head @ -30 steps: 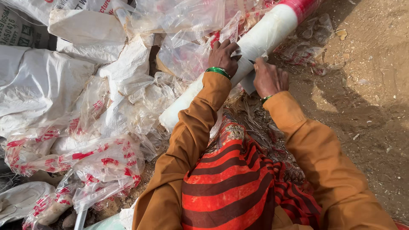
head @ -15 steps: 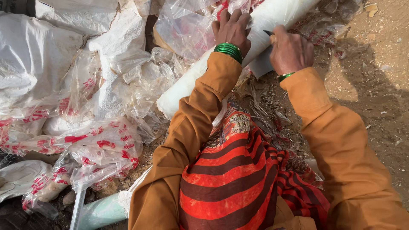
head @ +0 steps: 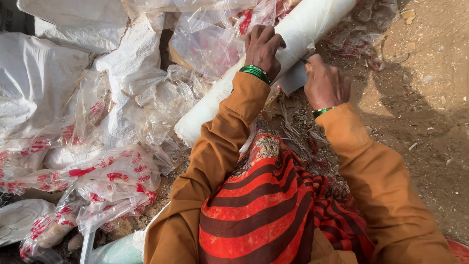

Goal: The person wraps a large white pipe with clear plastic film, using a small blade to cut the material and applying grey tape to the ends. They rotate the pipe by hand on the ground to smooth the wrap.

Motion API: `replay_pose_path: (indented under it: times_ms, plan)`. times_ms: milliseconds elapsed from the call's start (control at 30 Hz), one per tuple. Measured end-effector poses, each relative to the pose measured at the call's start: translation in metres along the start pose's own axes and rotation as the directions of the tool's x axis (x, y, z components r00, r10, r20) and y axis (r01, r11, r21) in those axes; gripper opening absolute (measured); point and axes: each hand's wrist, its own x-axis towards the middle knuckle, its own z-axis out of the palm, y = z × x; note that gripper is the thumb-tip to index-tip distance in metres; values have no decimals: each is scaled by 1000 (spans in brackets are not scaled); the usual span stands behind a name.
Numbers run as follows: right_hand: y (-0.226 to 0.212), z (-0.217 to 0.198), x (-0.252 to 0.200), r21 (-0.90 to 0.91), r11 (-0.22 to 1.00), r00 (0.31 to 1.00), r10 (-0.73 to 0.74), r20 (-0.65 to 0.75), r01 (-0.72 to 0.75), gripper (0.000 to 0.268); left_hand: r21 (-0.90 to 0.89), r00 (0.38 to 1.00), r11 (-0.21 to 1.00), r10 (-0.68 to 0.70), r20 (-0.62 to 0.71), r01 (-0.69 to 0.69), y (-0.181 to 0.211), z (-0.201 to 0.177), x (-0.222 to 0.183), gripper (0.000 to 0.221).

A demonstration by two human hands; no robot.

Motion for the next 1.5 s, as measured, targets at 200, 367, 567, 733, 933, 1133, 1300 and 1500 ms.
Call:
replay_pose_path:
  times_ms: [200, 367, 567, 733, 933, 1133, 1300, 1500]
  plan:
    - [-5, 20, 34, -61, 988, 983, -149, -110, 143, 13, -51, 999, 998, -31, -16, 31, 5, 2, 4, 19]
    - [29, 29, -28, 36, 990, 989, 131, 72, -134, 19, 3, 998, 998, -59, -13, 59, 8, 2, -13, 37]
    - [19, 25, 33, 619, 670, 911, -261, -320, 409, 64, -342, 954, 891, -267, 139, 299, 4, -31, -14, 105]
    - [-12, 55, 56, 747, 619, 969, -199, -148, 241, 37, -469, 881, 751, -444, 162, 465, 9, -47, -25, 107]
    - [1, 79, 56, 922, 383, 996, -44, 73, -51, 34, 321, 914, 882, -393, 98, 345, 17, -46, -59, 60]
    - [-3, 96, 30, 959, 247, 986, 56, -157, 138, 31, 120, 791, 833, -552, 264, 541, 24, -62, -38, 71]
    - [10, 108, -15, 958, 187, 969, 82, -235, 216, 24, 133, 821, 859, -511, 253, 494, 24, -60, -41, 71]
    - [4, 103, -42, 916, 331, 964, 57, -261, 228, 21, 86, 973, 984, -170, 157, 157, 2, -67, -40, 68]
